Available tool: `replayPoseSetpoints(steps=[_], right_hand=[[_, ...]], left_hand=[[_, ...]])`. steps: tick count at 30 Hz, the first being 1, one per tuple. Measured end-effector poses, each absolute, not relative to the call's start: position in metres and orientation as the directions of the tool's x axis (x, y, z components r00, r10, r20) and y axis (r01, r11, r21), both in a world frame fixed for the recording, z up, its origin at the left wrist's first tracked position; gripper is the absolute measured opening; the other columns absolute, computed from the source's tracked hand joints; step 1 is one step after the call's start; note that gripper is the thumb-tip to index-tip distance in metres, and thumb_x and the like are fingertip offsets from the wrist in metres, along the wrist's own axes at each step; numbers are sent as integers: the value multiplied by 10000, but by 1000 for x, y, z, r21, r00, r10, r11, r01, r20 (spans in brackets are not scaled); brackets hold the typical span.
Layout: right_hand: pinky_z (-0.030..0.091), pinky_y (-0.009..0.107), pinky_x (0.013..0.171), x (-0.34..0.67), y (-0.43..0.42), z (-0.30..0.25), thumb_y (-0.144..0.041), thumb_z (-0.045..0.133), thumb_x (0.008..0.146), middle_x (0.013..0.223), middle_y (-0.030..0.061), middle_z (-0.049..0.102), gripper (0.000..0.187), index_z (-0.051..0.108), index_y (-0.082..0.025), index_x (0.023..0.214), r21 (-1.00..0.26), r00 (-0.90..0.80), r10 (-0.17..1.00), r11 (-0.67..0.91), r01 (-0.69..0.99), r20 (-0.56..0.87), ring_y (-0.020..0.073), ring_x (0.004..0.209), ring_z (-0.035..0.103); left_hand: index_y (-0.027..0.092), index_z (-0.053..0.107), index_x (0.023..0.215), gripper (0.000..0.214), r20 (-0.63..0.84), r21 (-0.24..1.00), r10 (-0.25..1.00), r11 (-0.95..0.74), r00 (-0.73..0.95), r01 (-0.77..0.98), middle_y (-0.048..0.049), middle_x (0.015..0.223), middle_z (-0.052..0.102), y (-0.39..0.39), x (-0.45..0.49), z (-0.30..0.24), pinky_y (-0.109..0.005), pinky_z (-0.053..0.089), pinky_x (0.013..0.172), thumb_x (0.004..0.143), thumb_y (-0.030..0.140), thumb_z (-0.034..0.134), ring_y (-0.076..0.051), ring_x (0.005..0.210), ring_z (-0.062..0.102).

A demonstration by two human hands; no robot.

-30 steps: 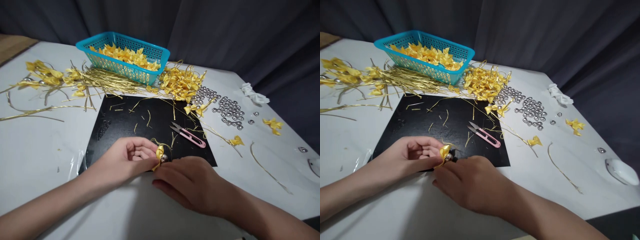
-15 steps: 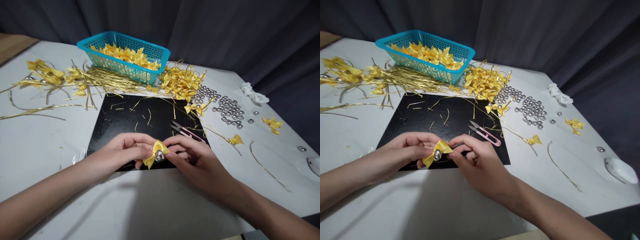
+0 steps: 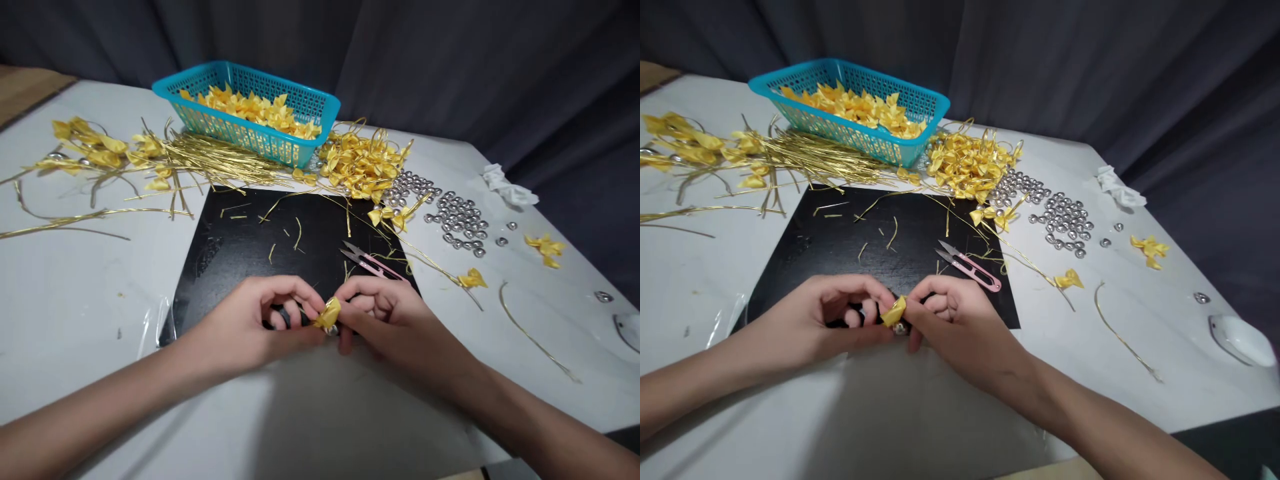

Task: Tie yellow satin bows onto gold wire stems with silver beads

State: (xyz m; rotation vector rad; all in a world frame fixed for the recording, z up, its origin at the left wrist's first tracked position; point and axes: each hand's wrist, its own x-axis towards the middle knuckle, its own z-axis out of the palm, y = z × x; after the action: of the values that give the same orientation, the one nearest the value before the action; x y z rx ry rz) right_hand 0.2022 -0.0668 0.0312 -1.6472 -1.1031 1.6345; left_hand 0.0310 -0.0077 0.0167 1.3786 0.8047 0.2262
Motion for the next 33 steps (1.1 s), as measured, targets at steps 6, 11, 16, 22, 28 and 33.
replayPoseSetpoints(steps=[6, 11, 16, 22, 28, 33], right_hand=[[211, 129, 317, 210, -66, 31, -329, 609, 770, 419, -63, 509, 200, 542, -161, 686, -838, -137, 827, -541, 70, -546, 17, 311, 292], [232, 158, 349, 215, -63, 31, -360, 523, 841, 482, -47, 510, 275, 575, -151, 671, -882, -82, 879, -463, 87, -470, 13, 335, 261], [302, 181, 426, 210, -66, 31, -298, 578, 784, 521, -20, 500, 176, 573, -161, 674, -886, 183, 962, -260, 383, -203, 60, 458, 401], [197, 191, 368, 200, -77, 35, -335, 604, 778, 473, -53, 393, 213, 580, -156, 665, -936, -125, 952, -241, 256, -279, 41, 404, 290], [222, 143, 326, 199, -77, 33, -333, 614, 802, 509, -67, 493, 187, 570, -154, 766, -896, -194, 876, -440, 57, -442, 4, 352, 328], [226, 121, 315, 198, -77, 34, -336, 610, 812, 525, -75, 493, 205, 546, -150, 756, -876, -210, 853, -481, 41, -478, -9, 352, 346]], left_hand=[[135, 648, 838, 160, -388, 894, 516, 414, 764, 175, 37, 630, 562, -1, 27, 16, -120, 308, 448, 713, 221, 697, -36, 502, 418], [154, 648, 971, 240, -329, 877, 493, 476, 805, 67, 33, 657, 589, 3, 23, 13, -112, 367, 501, 740, 200, 692, -38, 536, 473], [143, 685, 855, 147, -348, 889, 545, 451, 763, 83, 46, 611, 550, -2, 22, 11, -99, 364, 494, 721, 198, 710, -32, 530, 459], [149, 712, 869, 184, -354, 881, 546, 466, 760, 76, 5, 693, 657, -1, 23, 8, -112, 435, 566, 695, 201, 734, -60, 610, 576], [162, 724, 881, 187, -351, 875, 518, 478, 780, 76, -4, 708, 699, 0, 20, 8, -97, 432, 521, 694, 160, 723, -64, 588, 607], [172, 729, 846, 229, -359, 895, 536, 431, 764, 117, 48, 630, 654, -1, 23, 10, -66, 385, 458, 641, 70, 718, -3, 457, 492]])
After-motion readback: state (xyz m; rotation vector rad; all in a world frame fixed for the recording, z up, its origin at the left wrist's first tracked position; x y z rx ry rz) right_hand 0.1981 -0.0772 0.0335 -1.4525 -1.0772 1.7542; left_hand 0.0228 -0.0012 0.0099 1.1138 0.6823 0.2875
